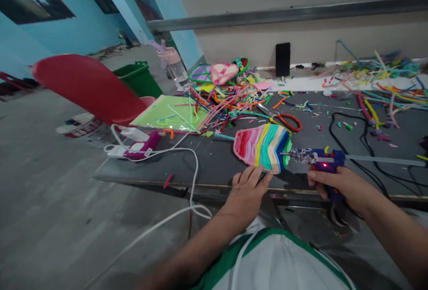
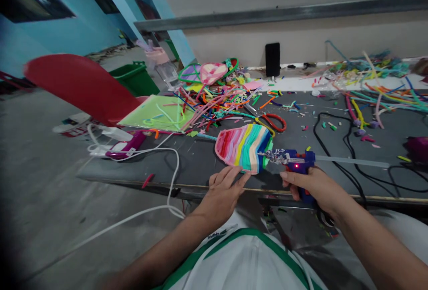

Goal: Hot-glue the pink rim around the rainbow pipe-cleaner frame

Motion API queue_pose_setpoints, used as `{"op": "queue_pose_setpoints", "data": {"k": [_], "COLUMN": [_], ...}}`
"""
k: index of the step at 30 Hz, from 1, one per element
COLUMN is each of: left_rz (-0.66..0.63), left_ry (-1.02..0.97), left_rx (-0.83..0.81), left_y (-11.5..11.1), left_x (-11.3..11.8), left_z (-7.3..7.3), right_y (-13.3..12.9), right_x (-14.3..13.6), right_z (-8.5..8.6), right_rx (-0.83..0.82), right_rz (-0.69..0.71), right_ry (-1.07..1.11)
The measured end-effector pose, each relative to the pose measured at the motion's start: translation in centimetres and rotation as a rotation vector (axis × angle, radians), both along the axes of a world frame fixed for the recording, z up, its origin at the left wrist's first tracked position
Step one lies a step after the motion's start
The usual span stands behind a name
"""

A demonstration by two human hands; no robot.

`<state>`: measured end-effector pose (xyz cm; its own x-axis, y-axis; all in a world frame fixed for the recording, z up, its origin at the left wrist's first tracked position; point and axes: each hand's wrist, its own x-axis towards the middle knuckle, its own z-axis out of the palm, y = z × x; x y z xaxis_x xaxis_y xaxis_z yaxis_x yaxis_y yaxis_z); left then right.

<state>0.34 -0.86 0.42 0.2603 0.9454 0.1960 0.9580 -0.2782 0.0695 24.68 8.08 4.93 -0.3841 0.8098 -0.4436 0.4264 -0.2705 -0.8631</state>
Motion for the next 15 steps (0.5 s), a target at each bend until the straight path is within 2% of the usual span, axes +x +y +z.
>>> {"op": "queue_pose_setpoints", "data": {"k": [5,11,15], "left_rz": [-0.009,-0.016,0.02], "left_ry": [-0.068,-0.125,-0.169], "left_rx": [-0.029,-0.005,0.07], "left_y": [-0.1,-0.1,-0.6], "left_x": [-0.2,-0.5,-1.6], "left_z": [0.0,0.2,0.6], "right_y": [0.1,0.1,0.1], "right_x": [-0.3,-0.2,0.0], "right_z": [-0.3,-0.3,-0.2], "right_rx": [-0.037,-0.017,0.025], "right_rz": [-0.026,-0.026,-0.012], "right_ry": [0.082,0.071,0.046]}}
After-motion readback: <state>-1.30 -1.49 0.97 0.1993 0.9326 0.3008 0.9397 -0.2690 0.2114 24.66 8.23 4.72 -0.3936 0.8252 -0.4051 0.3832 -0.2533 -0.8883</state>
